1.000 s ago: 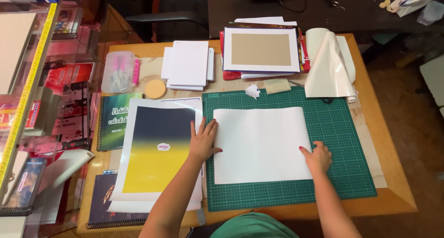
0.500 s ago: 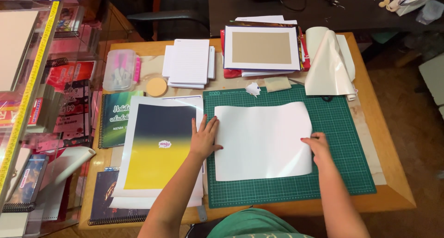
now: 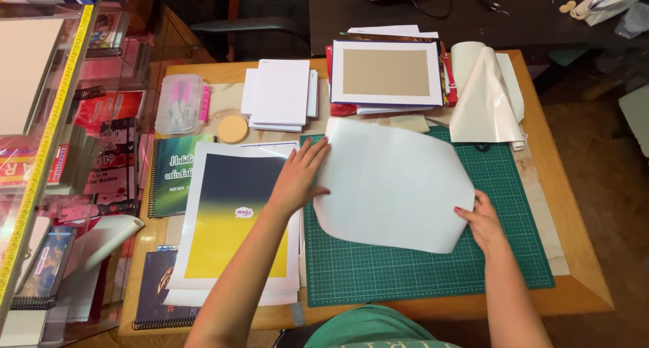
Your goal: The person folds a white sheet of paper in half on a green cutting mat. They then pick up a printed cover sheet and place it on top of a stack of papers on a separate table to the left.
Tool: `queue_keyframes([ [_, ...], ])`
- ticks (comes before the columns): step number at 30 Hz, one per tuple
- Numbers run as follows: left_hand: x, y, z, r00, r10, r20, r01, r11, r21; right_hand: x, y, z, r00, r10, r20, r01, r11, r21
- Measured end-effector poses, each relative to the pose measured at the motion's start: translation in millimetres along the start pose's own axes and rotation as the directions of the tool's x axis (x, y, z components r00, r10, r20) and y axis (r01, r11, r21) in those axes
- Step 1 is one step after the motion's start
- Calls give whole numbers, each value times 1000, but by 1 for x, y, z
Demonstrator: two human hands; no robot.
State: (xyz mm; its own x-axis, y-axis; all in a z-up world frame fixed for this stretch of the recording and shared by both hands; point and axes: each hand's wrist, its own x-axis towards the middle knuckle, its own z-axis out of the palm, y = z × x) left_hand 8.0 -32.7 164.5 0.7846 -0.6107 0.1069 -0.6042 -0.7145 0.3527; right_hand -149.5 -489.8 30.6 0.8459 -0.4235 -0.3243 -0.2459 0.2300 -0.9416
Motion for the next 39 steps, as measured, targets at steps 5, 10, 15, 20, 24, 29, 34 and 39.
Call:
queue_keyframes([
  [5, 24, 19, -64, 985, 149, -87, -140, 985, 98, 17, 8, -2, 998, -26, 57, 17, 986, 165],
  [10, 28, 19, -82, 985, 125, -117, -112, 987, 114, 26, -15, 5, 993, -105, 53, 91, 971, 220],
  [15, 22, 14, -74, 988, 69, -140, -58, 995, 81, 27, -43, 12, 974, -210, 80, 194, 966, 170],
  [20, 13, 4, -51, 984, 15, -178, -7, 999, 43, 37, -88, 11, 959, -281, 22, 281, 960, 16],
  [24, 4, -5, -6, 958, -82, -275, 68, 996, -59, 36, -174, 23, 860, -496, 118, 510, 838, -193],
  [29, 3, 3, 29, 934, -166, -315, 88, 965, -247, -30, -310, 93, 870, -447, 206, 492, 780, -387],
  [34, 4, 21, 41, 910, -316, -267, 175, 878, -445, 17, -334, 73, 780, -488, 391, 621, 679, -391],
  [39, 2, 38, 24, 820, -565, -91, 286, 541, -791, 25, -353, 73, 789, -430, 439, 609, 642, -465],
])
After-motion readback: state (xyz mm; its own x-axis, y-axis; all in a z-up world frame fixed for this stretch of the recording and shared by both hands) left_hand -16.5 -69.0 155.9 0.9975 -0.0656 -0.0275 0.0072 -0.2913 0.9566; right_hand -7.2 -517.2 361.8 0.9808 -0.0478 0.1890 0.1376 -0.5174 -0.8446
